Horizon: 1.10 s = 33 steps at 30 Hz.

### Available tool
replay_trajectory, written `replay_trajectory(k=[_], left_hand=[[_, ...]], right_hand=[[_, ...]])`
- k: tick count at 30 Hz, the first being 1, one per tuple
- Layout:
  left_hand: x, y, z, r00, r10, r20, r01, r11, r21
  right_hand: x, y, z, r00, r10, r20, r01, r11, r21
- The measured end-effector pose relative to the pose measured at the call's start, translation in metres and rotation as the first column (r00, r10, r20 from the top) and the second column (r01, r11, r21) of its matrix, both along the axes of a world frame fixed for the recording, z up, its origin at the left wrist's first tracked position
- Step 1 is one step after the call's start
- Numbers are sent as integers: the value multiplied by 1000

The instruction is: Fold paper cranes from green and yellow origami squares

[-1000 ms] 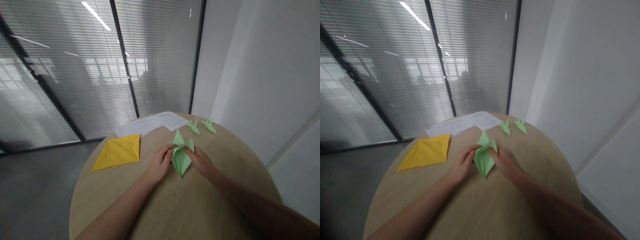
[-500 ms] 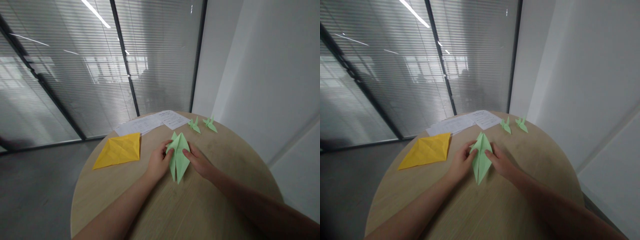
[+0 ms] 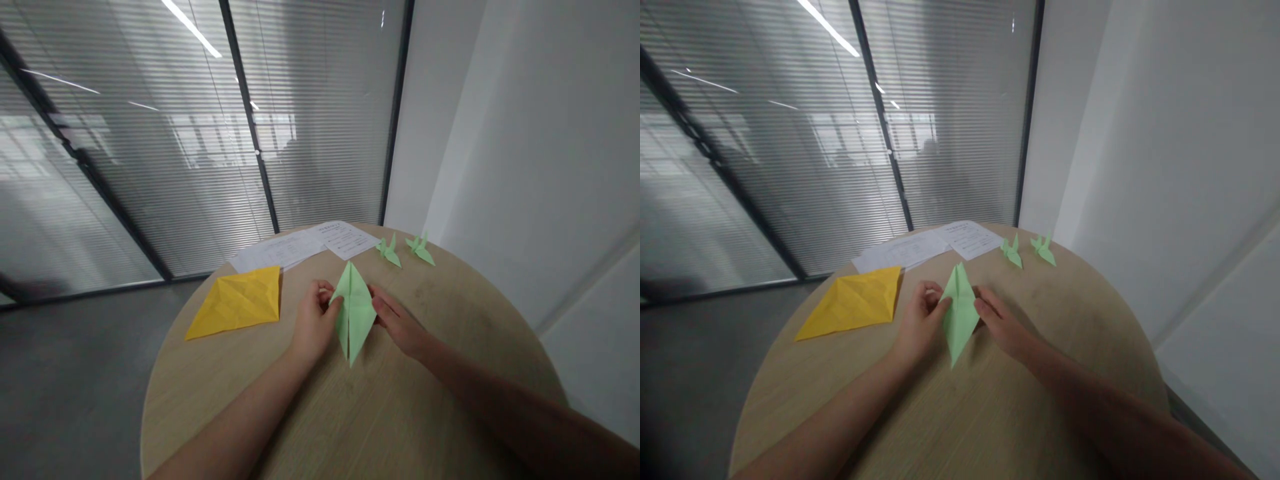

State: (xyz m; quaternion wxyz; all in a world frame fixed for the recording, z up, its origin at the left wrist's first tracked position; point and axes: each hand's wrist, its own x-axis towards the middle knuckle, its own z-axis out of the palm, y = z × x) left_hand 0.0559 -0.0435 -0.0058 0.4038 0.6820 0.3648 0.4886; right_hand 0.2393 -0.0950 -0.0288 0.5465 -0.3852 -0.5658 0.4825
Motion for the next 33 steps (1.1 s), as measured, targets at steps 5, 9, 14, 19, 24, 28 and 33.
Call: replay_trajectory(k=[5, 9, 14, 19, 24, 28, 33], left_hand=[[-1, 3, -2, 997, -37, -61, 43, 995, 89], [-3, 6, -3, 994, -57, -93, 71, 986, 152], [-4, 7, -4, 991, -67, -114, 78, 992, 97], [-3, 3, -1, 990, -85, -116, 88, 996, 24], [-2, 3, 0, 989, -97, -116, 95, 995, -28], [-1, 0, 2, 987, -118, -104, 115, 993, -36], [-1, -5, 7, 987, -162, -12, 162, 986, -47]], right_hand=[[-2, 5, -7, 986, 27, -163, -35, 998, -50], [0, 6, -7, 993, -20, -113, 13, 998, -65], [0, 3, -2, 998, -45, -39, 43, 998, -45], [-2, 4, 0, 999, -45, 0, 45, 999, -25], [0, 8, -3, 998, -62, 8, 62, 998, 8], [0, 10, -5, 996, -87, 12, 87, 996, -20], [1, 11, -6, 996, -87, 17, 88, 995, -45]])
